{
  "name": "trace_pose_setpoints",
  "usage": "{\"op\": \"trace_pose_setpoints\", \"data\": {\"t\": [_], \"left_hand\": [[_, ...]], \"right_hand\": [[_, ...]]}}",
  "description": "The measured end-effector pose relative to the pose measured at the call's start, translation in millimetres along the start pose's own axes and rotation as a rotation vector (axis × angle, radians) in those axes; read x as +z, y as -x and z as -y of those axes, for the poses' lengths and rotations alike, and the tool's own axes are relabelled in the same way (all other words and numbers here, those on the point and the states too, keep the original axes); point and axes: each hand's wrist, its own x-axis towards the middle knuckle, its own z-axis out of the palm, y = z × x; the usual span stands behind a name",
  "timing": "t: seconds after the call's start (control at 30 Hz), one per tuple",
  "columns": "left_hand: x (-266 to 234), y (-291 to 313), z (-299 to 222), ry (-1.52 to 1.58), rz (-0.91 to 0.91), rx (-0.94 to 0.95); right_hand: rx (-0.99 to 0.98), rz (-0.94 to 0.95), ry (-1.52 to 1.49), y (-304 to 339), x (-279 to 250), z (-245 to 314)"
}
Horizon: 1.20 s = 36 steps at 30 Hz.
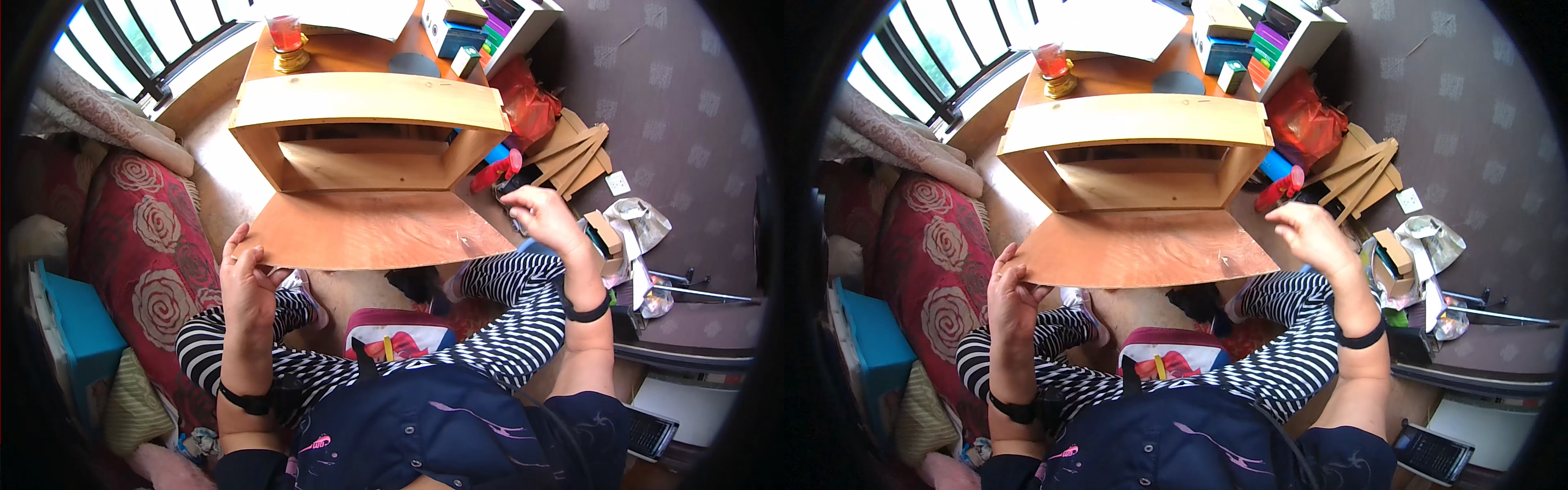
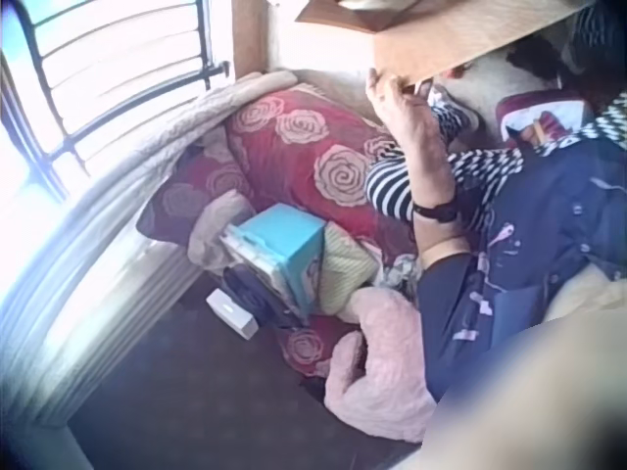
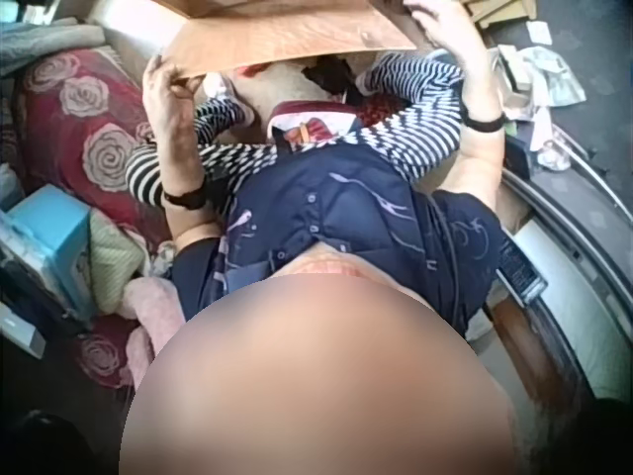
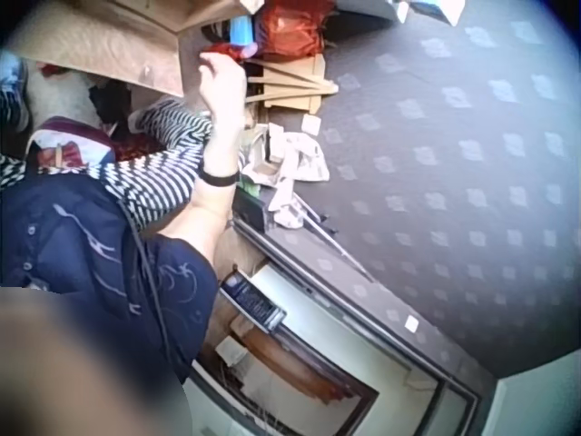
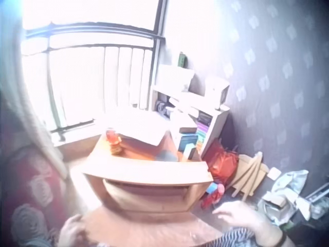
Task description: The recorder is assembling or repairing a wooden drawer or small cabinet.
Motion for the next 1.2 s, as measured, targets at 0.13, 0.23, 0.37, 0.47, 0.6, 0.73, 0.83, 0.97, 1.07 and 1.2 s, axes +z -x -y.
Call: {"op": "trace_pose_setpoints", "data": {"t": [0.13,0.23,0.37,0.47,0.6,0.73,0.83,0.97,1.07,1.2], "left_hand": [[1.8,0.3,-0.3,0.010,0.008,-0.010],[4.3,1.1,-1.3,0.035,0.025,-0.007],[-1.5,-1.8,2.9,0.034,0.017,0.004],[1.9,-2.9,4.2,0.027,0.020,-0.005],[-0.6,-4.1,6.9,0.022,0.019,-0.013],[4.6,2.4,0.3,0.061,0.020,-0.029],[5.1,0.9,0.1,0.075,0.018,-0.032],[8.6,1.4,-2.0,0.075,0.035,-0.032],[6.9,0.7,-1.2,0.061,0.034,-0.026],[8.2,1.8,0.1,0.068,0.041,-0.023]], "right_hand": [[-0.061,-0.194,-0.062,-39.2,-35.1,35.7],[-0.189,-0.263,0.097,-79.0,-44.2,53.0],[-0.132,-0.251,0.069,-139.9,-34.0,55.1],[-0.063,-0.231,0.049,-170.3,-29.4,46.6],[-0.038,-0.202,0.045,-188.0,-27.8,44.0],[-0.074,-0.280,0.063,-188.1,-27.1,60.9],[-0.095,-0.364,-0.018,-182.1,-26.3,62.4],[-0.015,-0.254,0.038,-189.8,-30.2,41.7],[0.000,-0.219,0.069,-193.7,-26.6,40.1],[-0.016,-0.199,0.101,-198.6,-24.6,37.6]]}}
